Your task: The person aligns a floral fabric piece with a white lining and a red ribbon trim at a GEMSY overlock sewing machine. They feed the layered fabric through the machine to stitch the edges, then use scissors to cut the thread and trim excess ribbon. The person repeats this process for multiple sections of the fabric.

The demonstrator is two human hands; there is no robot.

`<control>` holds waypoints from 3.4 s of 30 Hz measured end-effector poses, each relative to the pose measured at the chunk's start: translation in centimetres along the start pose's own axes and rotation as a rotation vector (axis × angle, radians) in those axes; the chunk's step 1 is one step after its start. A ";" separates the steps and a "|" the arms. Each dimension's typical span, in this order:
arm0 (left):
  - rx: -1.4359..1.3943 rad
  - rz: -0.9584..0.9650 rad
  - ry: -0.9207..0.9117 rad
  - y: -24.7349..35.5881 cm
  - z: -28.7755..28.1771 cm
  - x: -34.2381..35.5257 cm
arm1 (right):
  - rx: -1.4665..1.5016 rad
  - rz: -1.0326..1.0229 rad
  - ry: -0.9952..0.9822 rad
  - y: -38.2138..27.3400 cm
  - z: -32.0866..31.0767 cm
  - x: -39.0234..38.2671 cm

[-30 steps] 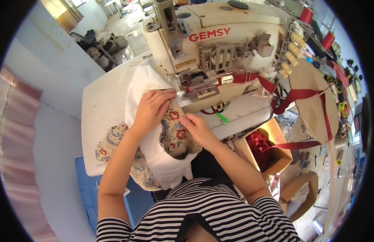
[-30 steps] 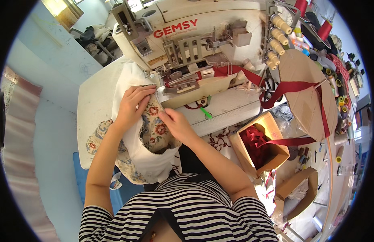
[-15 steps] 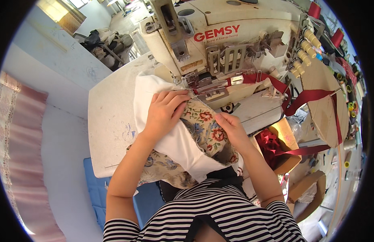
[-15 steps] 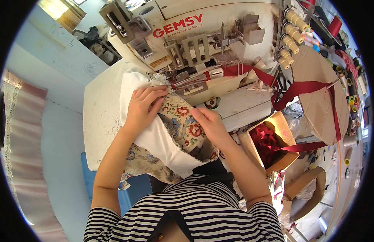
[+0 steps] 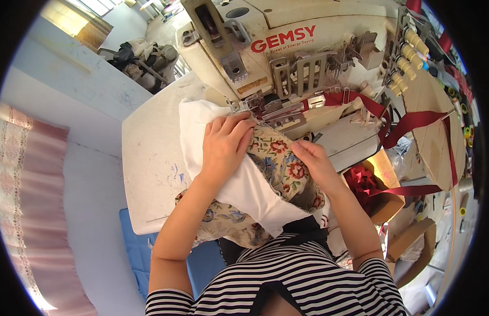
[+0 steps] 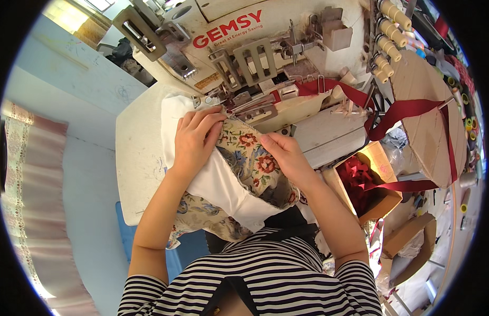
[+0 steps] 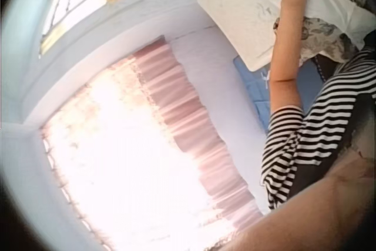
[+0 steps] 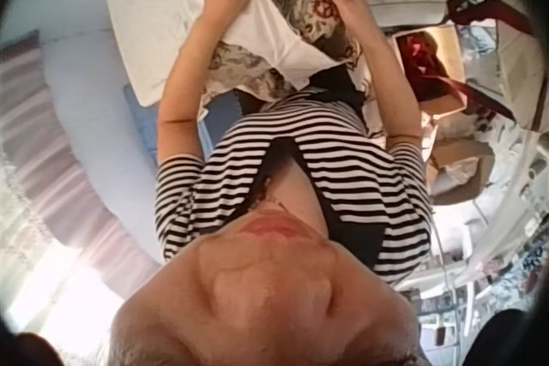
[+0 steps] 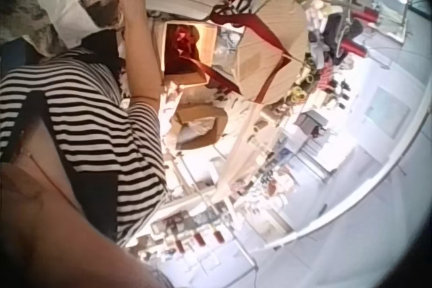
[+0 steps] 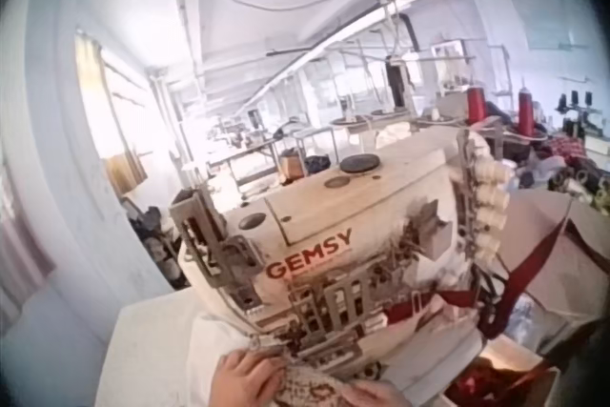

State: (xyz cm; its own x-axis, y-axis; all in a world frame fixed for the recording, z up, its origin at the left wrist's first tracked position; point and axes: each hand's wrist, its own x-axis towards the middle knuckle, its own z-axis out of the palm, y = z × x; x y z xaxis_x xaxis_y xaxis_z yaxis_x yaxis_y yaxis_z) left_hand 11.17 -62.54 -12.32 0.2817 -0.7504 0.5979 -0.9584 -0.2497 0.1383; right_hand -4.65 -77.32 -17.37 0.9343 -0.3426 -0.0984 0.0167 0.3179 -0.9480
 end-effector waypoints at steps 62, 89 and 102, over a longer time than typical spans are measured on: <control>-0.254 -0.051 0.001 3.7 -3.6 -1.6 | -0.173 -0.040 -0.177 3.3 3.4 -1.4; -0.246 0.204 -0.259 4.5 -3.8 -2.6 | -0.323 0.099 -0.349 3.6 -0.1 -1.8; 0.007 -0.093 -0.146 9.7 -3.0 -7.5 | -1.540 -0.407 0.251 1.1 -3.1 -1.7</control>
State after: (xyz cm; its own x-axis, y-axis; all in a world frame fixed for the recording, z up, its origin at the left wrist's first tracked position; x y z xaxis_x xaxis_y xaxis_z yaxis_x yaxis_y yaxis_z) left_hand -0.39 -57.53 -13.07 0.3733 -0.8046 0.4618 -0.9277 -0.3260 0.1819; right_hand -7.28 -79.15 -19.14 0.8760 -0.3561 0.3254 -0.2635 -0.9183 -0.2954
